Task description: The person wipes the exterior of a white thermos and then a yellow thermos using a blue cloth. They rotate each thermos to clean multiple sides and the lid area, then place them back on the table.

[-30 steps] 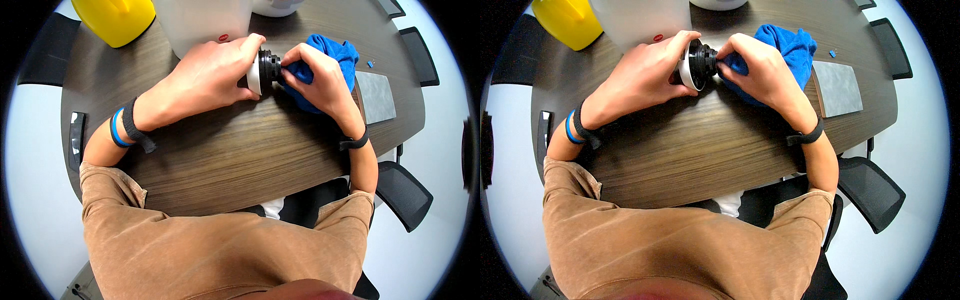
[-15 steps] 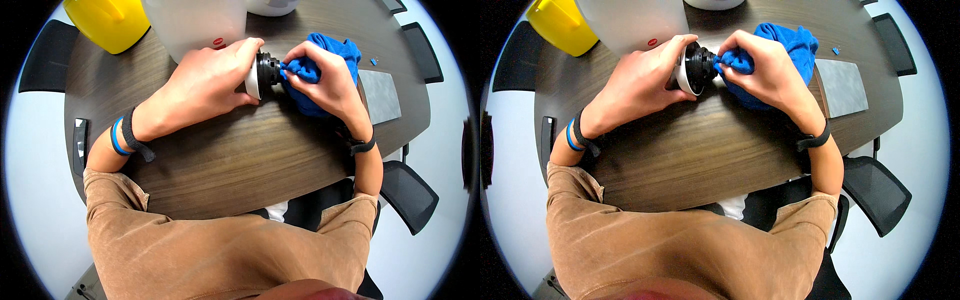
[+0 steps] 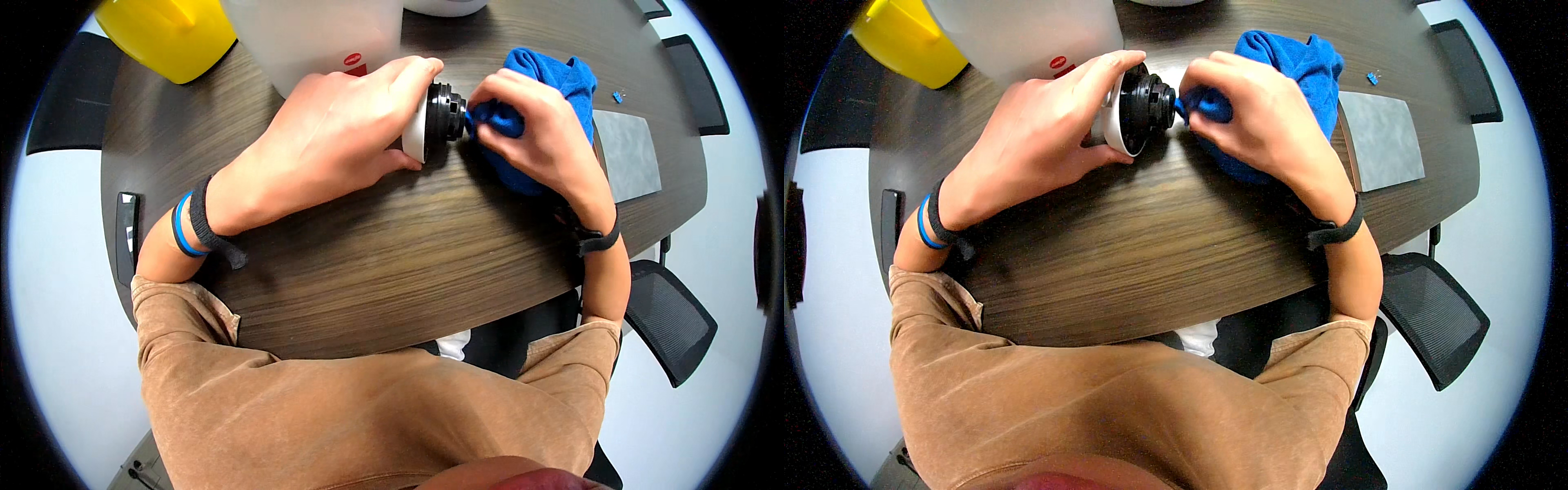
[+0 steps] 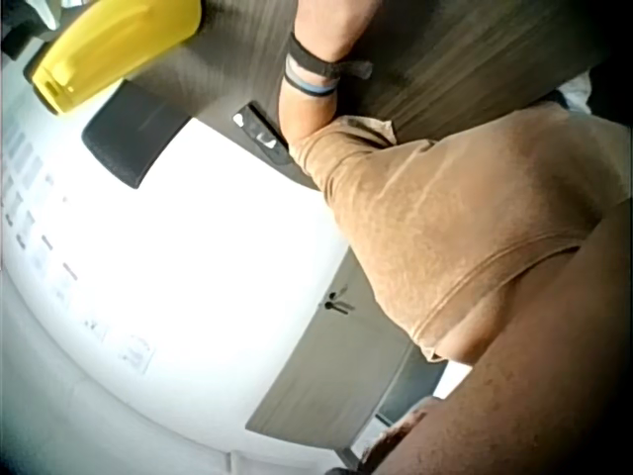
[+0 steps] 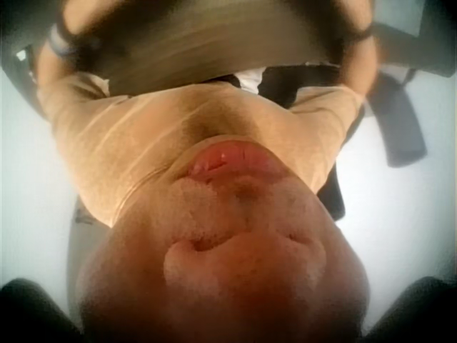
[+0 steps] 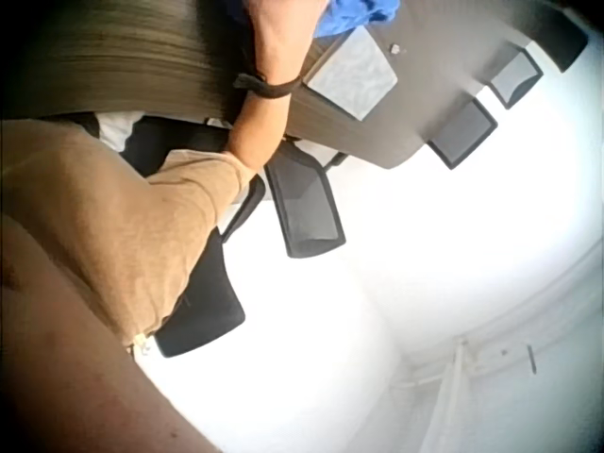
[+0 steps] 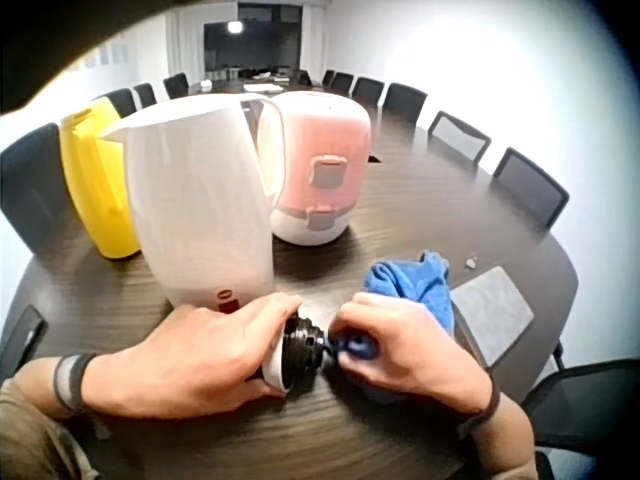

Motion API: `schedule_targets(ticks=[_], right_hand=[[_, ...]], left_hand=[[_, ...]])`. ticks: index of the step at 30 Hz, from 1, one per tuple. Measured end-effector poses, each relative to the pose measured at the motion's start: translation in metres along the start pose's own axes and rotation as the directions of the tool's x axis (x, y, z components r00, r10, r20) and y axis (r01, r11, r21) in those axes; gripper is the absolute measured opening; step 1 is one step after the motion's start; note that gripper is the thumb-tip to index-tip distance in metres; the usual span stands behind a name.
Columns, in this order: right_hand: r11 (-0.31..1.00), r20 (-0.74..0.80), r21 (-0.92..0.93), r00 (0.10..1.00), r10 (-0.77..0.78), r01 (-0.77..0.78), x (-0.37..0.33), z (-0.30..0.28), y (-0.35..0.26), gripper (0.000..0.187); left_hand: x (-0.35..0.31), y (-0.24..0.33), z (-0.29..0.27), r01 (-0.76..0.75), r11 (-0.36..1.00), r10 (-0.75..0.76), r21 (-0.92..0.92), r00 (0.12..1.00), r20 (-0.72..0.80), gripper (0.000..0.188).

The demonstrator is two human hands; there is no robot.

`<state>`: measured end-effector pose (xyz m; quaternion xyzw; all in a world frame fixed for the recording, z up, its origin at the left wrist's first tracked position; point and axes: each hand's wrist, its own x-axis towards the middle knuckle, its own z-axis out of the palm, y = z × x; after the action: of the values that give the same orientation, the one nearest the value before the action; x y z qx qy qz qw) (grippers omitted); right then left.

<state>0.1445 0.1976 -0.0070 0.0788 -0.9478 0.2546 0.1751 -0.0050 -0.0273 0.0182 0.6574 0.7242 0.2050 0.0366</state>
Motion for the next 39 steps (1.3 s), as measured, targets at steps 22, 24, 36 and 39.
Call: schedule_targets(ticks=[22,24,36,39], right_hand=[[0.978,-0.043,0.207,0.999,0.006,0.003,0.007,-0.017,-0.017,0.02],[0.973,-0.046,0.2,0.993,-0.112,0.119,0.01,-0.013,-0.012,0.02],[0.968,-0.021,0.041,0.969,-0.247,0.248,0.009,-0.018,-0.021,0.028],[0.981,-0.048,0.034,0.981,-0.191,0.192,0.008,-0.014,-0.018,0.034]], left_hand=[[-0.004,-0.002,0.007,-0.031,0.999,0.034,0.045,0.997,-0.073,0.089],[-0.004,0.0,0.006,-0.04,0.998,0.044,0.057,0.995,-0.084,0.089],[-0.006,0.003,0.006,-0.035,0.999,0.037,0.027,0.995,-0.09,0.088],[-0.004,-0.001,0.007,-0.057,0.998,0.058,0.013,0.995,-0.077,0.087]])
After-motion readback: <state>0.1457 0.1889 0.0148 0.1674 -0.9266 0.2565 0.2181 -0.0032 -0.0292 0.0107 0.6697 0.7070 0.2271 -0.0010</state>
